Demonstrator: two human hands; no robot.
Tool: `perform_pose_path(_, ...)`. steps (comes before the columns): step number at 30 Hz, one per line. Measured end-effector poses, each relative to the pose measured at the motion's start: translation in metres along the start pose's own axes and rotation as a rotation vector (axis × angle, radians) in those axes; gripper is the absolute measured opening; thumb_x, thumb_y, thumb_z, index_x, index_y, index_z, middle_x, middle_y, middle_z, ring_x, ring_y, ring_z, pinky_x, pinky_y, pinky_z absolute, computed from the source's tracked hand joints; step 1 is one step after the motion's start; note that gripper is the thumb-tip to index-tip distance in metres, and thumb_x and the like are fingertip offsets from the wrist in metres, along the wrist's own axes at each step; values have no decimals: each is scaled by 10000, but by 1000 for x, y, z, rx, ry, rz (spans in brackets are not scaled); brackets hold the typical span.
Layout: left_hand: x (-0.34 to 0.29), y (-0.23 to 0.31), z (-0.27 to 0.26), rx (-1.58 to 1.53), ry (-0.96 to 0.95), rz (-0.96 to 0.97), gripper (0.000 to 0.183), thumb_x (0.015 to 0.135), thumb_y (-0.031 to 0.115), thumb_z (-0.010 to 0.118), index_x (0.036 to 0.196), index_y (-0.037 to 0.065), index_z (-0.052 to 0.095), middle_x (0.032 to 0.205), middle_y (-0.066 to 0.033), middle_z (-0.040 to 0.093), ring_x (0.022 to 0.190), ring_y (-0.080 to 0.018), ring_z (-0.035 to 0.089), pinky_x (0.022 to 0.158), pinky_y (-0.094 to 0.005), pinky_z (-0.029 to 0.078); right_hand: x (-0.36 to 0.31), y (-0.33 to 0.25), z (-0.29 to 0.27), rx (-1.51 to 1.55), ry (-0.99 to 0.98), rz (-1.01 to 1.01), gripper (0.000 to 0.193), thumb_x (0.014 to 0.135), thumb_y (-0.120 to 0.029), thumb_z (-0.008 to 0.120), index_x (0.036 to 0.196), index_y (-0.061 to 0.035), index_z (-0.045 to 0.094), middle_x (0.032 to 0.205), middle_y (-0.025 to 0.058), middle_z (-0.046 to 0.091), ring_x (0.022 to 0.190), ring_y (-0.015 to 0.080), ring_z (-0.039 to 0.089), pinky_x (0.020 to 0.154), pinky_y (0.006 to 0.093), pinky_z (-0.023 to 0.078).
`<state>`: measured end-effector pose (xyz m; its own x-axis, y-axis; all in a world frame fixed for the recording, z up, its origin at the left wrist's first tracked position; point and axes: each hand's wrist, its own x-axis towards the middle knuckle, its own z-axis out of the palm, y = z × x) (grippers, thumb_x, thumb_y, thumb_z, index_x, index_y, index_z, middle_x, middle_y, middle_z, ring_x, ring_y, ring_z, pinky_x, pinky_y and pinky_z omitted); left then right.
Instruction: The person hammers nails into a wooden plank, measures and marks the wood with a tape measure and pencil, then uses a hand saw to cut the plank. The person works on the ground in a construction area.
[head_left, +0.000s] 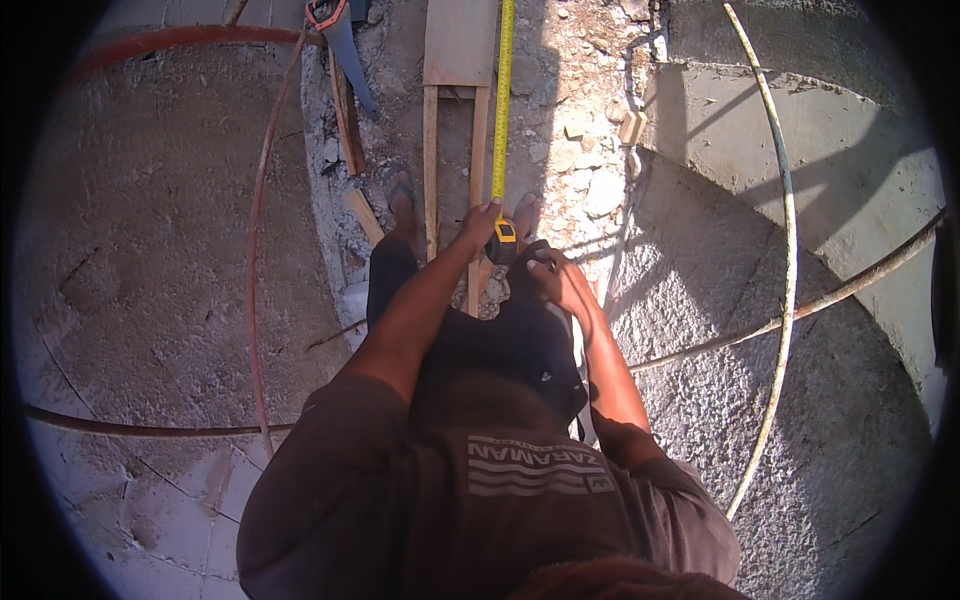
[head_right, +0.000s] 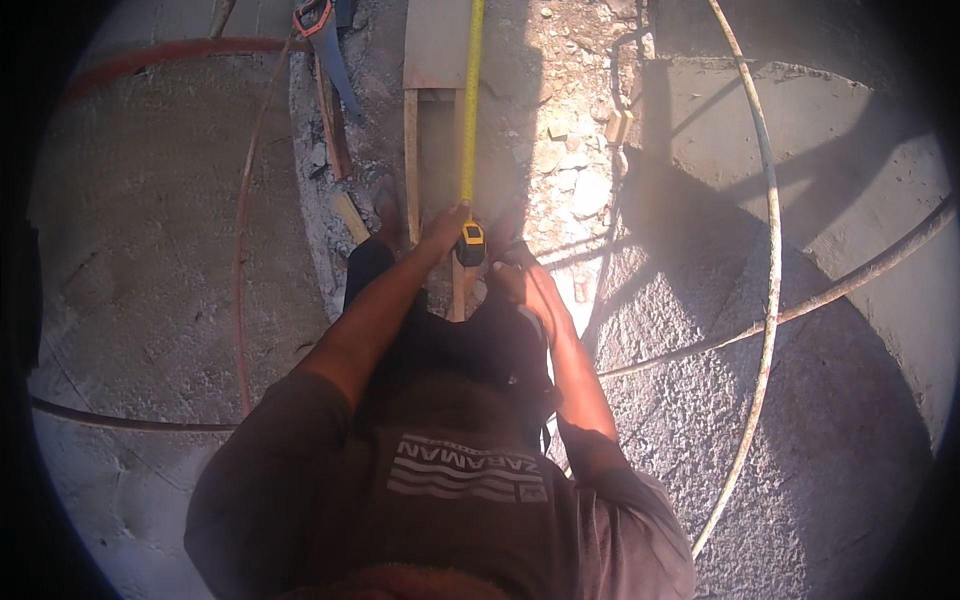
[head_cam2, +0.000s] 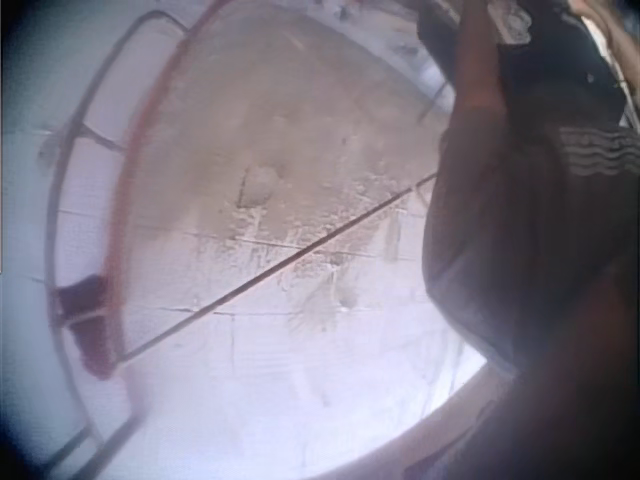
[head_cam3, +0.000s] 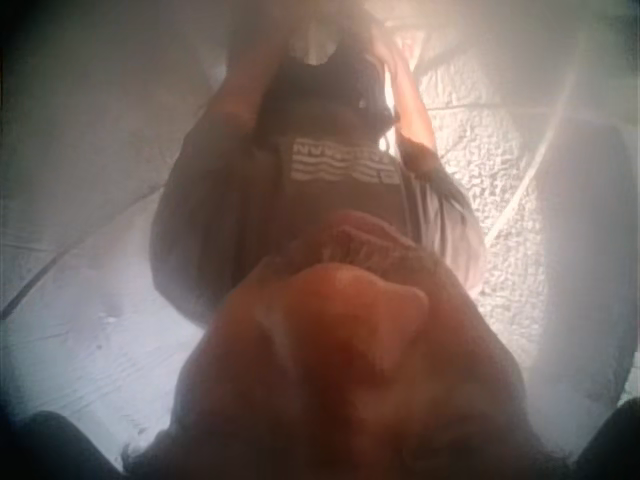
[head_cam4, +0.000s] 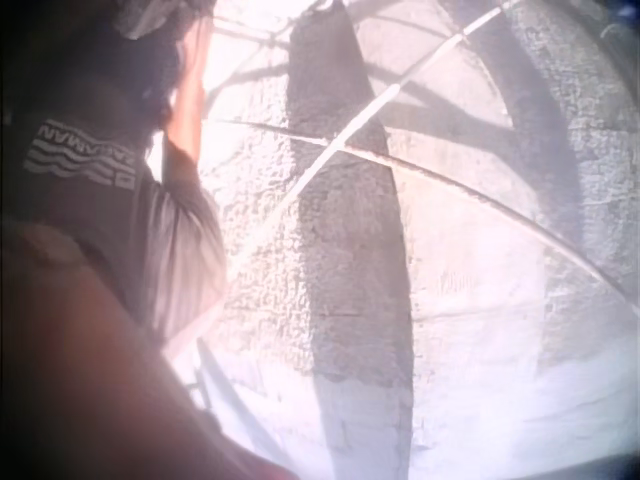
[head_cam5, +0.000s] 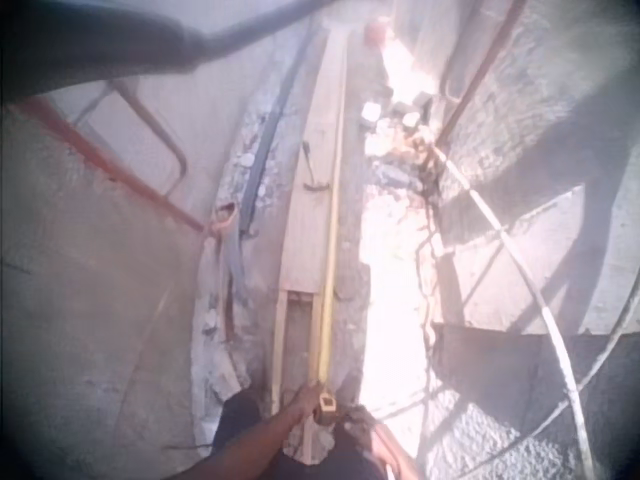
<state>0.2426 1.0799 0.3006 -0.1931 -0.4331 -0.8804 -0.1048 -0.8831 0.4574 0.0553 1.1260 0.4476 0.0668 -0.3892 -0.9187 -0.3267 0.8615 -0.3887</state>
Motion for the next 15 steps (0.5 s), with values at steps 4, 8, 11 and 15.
perform_pose_path(4, 44, -39, -14, 48, 53, -3, 470, 1026, 397, 479, 904, 3, 703, 808, -85, 701, 722, -171, 668, 702, -326, 530, 14, 23, -3, -210, 152, -16, 549, 909, -410, 649, 1299, -30, 579, 1111, 193, 689, 916, 269, 685, 791, 358, 531)
perform_pose_path(8, 106, -83, -25, -18, 69, 1, 455, 1007, 401, 501, 901, 17, 720, 826, -88, 708, 745, -193, 675, 724, -351, 528, 60, 19, -4, -10, 189, 28, 422, 924, -326, 652, 1248, -58, 620, 941, 164, 697, 825, 212, 660, 767, 358, 523)
perform_pose_path(11, 157, -111, -30, 112, 143, 73, 439, 1004, 396, 496, 908, 24, 710, 833, -127, 705, 782, -255, 683, 741, -381, 520, 142, 3, -5, -233, 257, -159, 437, 961, -328, 656, 1316, -85, 583, 855, 56, 653, 659, 92, 546, 578, 253, 453)
perform_pose_path(15, 204, -149, -20, 213, 379, 222, 438, 994, 399, 483, 888, 16, 667, 817, -204, 667, 814, -355, 667, 755, -435, 496, 264, -8, -9, -302, 266, -347, 553, 957, -333, 648, 1390, -30, 485, 884, 96, 655, 670, 125, 539, 639, 293, 467)
